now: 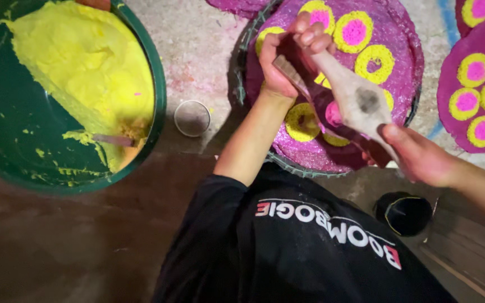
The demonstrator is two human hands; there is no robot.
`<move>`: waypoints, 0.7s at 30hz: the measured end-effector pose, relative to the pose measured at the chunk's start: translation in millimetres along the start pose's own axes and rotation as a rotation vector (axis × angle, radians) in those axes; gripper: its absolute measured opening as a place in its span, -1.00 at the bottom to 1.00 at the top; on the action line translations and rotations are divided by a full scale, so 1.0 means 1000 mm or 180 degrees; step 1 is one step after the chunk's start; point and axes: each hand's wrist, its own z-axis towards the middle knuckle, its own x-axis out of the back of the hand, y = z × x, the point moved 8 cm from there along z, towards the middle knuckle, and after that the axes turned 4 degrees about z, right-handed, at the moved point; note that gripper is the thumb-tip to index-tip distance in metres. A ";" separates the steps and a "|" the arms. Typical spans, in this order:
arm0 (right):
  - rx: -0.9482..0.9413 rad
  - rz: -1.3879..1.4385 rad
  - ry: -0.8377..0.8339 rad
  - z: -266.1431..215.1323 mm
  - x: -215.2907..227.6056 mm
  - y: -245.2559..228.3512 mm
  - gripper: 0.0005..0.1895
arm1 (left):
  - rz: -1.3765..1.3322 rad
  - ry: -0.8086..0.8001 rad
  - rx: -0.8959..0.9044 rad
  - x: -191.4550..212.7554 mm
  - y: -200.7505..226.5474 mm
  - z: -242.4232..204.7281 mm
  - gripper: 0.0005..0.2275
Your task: The person uses a wooden mold to press yellow and pink dough into ring shapes on a pink glittery surface. They repeatedly scoop dough, press it into the mold, and place the formed rings onto a tray.
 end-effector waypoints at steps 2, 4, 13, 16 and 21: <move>0.0408 -0.0189 -0.0052 0.005 -0.015 -0.009 -0.24 | 0.0033 -0.0050 0.0072 0.006 0.005 -0.001 -0.75; 0.0660 -0.0094 -0.0118 0.004 -0.024 -0.011 -0.26 | 0.0156 -0.0081 0.0114 0.009 0.005 -0.007 -0.75; 0.0694 -0.0444 -0.0035 0.018 0.002 0.004 -0.29 | 0.0379 -0.0137 0.0026 -0.019 0.002 0.000 -0.76; 0.0595 -0.0408 -0.0137 0.025 0.005 0.014 -0.30 | 0.0796 -0.0298 0.0244 -0.040 0.007 0.008 -0.78; 0.0911 -0.0234 -0.0961 -0.029 0.029 0.016 -0.17 | 0.1210 0.0099 0.0429 -0.033 -0.032 0.012 -0.76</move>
